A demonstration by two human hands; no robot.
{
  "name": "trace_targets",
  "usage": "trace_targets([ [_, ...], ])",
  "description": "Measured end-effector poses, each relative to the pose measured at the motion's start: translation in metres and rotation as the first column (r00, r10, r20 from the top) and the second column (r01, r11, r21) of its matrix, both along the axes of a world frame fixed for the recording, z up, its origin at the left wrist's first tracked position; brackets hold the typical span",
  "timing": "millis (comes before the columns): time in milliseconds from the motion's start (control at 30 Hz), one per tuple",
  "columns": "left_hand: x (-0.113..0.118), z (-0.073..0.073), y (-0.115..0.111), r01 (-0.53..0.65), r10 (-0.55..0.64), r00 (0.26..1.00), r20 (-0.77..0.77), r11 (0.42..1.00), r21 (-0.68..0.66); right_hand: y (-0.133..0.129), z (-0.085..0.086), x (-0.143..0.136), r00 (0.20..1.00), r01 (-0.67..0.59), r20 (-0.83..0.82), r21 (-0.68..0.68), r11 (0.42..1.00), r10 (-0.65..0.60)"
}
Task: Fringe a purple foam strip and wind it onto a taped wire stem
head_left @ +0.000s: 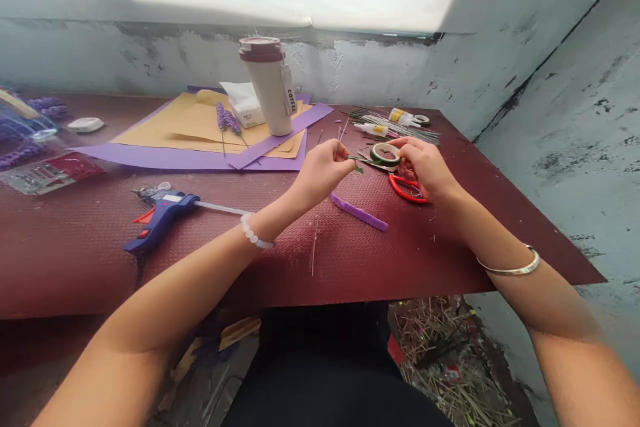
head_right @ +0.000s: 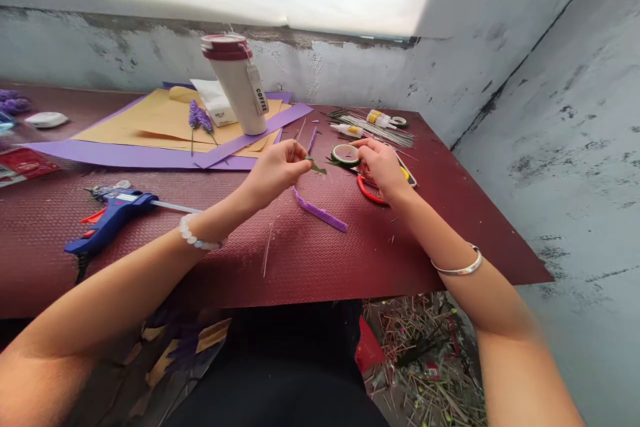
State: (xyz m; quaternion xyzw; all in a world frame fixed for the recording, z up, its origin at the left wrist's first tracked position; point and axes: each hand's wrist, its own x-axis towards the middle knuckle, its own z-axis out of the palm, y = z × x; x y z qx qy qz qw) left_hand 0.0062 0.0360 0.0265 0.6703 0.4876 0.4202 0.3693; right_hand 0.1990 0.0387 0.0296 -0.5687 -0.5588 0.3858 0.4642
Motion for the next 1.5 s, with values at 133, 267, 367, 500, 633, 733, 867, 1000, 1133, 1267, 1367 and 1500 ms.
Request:
trace_targets([
  [133,-0.005,0.003,0.005,-0.04,0.039,0.995,-0.087,0.999,-0.013,0.003,-0.003,0.008,0.894,-0.011,0.449,0.04,0.999,-0.008],
  [267,-0.006,0.003,0.007,0.013,-0.03,0.98,-0.194,0.996,-0.089,0.005,-0.011,0.015,0.688,-0.06,0.725,0.082,0.995,-0.018],
  [367,-0.005,0.002,0.006,0.063,-0.103,0.967,-0.235,0.983,-0.173,0.001,-0.013,0.01,0.691,-0.145,0.722,0.173,0.974,-0.025],
  [500,-0.005,0.002,0.005,0.082,-0.123,0.967,-0.223,0.979,-0.185,-0.008,-0.018,-0.011,0.833,-0.416,0.468,0.18,0.891,0.295],
  [633,-0.005,0.005,0.003,0.11,-0.148,0.976,-0.158,0.968,-0.225,-0.007,-0.029,-0.027,0.767,-0.572,0.426,0.114,0.812,0.48],
  [733,-0.005,0.006,0.003,0.119,-0.157,0.974,-0.165,0.968,-0.223,0.001,-0.031,-0.027,0.746,-0.545,0.501,0.081,0.834,0.439],
  [867,-0.005,0.008,0.004,0.097,-0.14,0.956,-0.257,0.98,-0.173,0.007,-0.026,-0.015,0.743,-0.468,0.573,0.075,0.881,0.345],
  [1000,-0.008,0.01,0.006,0.073,-0.108,0.969,-0.221,0.984,-0.162,0.01,-0.025,-0.003,0.753,-0.46,0.554,0.056,0.886,0.356],
  [1133,-0.013,0.008,0.011,0.151,-0.126,0.987,0.096,0.926,-0.345,0.013,-0.029,-0.001,0.813,-0.48,0.371,-0.008,0.877,0.449],
  [1267,-0.02,0.013,0.015,0.277,-0.102,0.929,0.357,0.83,-0.484,0.014,-0.033,-0.005,0.887,-0.443,0.185,0.072,0.894,0.424],
  [1367,-0.024,0.023,0.013,0.359,-0.064,0.862,0.503,0.778,-0.516,0.012,-0.033,-0.01,0.919,-0.393,0.065,0.121,0.911,0.388],
  [1500,-0.019,0.029,0.005,0.483,0.004,0.737,0.676,0.696,-0.531,0.007,-0.034,-0.018,0.913,-0.347,-0.183,0.116,0.931,0.364],
])
